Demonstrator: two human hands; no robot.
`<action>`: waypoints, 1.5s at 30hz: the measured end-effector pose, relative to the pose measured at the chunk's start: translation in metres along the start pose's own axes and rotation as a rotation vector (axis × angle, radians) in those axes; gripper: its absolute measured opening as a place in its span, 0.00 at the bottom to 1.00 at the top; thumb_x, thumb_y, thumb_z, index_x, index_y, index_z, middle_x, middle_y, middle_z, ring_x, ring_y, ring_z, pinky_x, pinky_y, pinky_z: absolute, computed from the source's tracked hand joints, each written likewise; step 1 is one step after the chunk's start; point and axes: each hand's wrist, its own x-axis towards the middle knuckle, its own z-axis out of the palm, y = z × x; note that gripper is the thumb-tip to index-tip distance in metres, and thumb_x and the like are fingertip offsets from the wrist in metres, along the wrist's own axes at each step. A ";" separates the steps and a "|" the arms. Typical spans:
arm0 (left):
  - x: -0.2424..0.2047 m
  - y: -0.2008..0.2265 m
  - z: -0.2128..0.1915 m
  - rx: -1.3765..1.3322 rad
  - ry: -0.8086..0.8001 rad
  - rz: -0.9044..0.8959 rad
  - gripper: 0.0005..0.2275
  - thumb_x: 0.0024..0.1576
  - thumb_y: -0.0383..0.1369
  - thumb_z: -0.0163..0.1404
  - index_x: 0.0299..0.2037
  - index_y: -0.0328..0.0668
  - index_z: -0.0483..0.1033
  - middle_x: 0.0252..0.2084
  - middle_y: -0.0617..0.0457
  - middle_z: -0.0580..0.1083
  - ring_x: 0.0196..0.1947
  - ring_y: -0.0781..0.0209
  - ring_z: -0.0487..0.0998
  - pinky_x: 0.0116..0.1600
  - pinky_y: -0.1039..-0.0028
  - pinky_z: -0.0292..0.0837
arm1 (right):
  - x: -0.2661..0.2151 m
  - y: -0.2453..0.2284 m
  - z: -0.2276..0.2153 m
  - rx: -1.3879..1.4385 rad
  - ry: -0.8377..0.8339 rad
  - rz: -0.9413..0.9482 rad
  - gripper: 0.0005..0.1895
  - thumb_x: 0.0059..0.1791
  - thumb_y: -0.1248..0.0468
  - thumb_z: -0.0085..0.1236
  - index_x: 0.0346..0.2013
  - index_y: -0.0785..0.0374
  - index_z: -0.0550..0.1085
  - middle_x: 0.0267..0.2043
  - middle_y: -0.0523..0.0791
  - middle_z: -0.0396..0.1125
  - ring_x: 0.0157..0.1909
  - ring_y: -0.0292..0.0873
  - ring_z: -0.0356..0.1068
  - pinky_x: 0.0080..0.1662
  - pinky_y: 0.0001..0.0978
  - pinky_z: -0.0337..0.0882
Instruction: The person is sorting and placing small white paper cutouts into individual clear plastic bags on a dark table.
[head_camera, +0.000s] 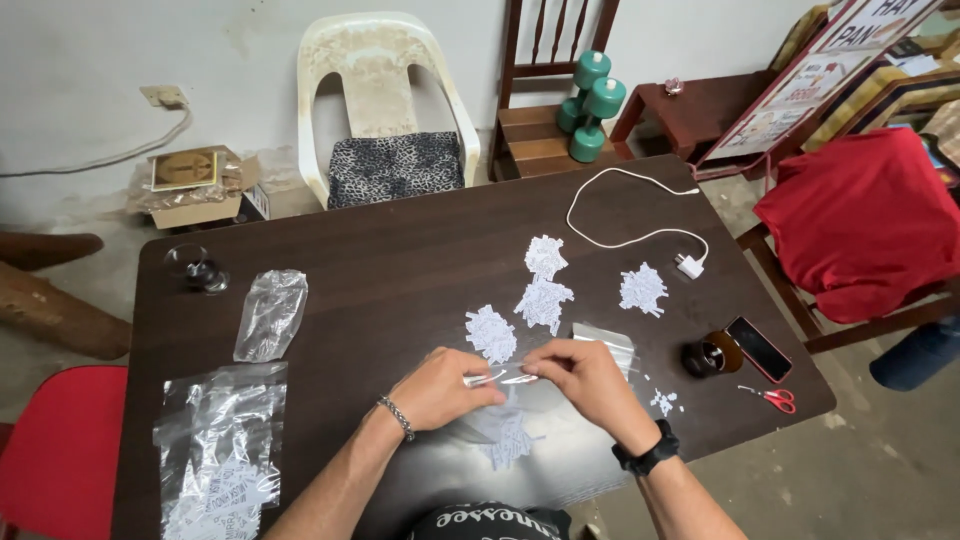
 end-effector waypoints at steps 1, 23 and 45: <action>0.001 -0.007 0.002 0.000 -0.002 0.002 0.06 0.52 0.39 0.62 0.31 0.50 0.85 0.25 0.49 0.80 0.27 0.54 0.80 0.36 0.68 0.74 | -0.002 -0.003 -0.002 0.000 0.002 0.001 0.03 0.45 0.63 0.70 0.33 0.55 0.87 0.21 0.45 0.78 0.25 0.33 0.67 0.33 0.27 0.70; -0.026 -0.064 0.000 -0.684 0.413 -0.268 0.10 0.57 0.29 0.54 0.33 0.25 0.82 0.30 0.36 0.83 0.27 0.50 0.84 0.31 0.70 0.81 | -0.053 0.072 -0.034 0.260 0.507 0.275 0.08 0.49 0.64 0.64 0.32 0.69 0.82 0.28 0.50 0.75 0.32 0.42 0.73 0.40 0.32 0.75; -0.017 0.015 0.019 -0.556 0.366 0.067 0.33 0.36 0.37 0.72 0.55 0.44 0.75 0.50 0.51 0.85 0.48 0.65 0.85 0.58 0.75 0.78 | -0.017 0.014 0.057 0.657 0.406 -0.032 0.12 0.42 0.72 0.68 0.40 0.66 0.79 0.34 0.53 0.80 0.34 0.45 0.81 0.43 0.31 0.79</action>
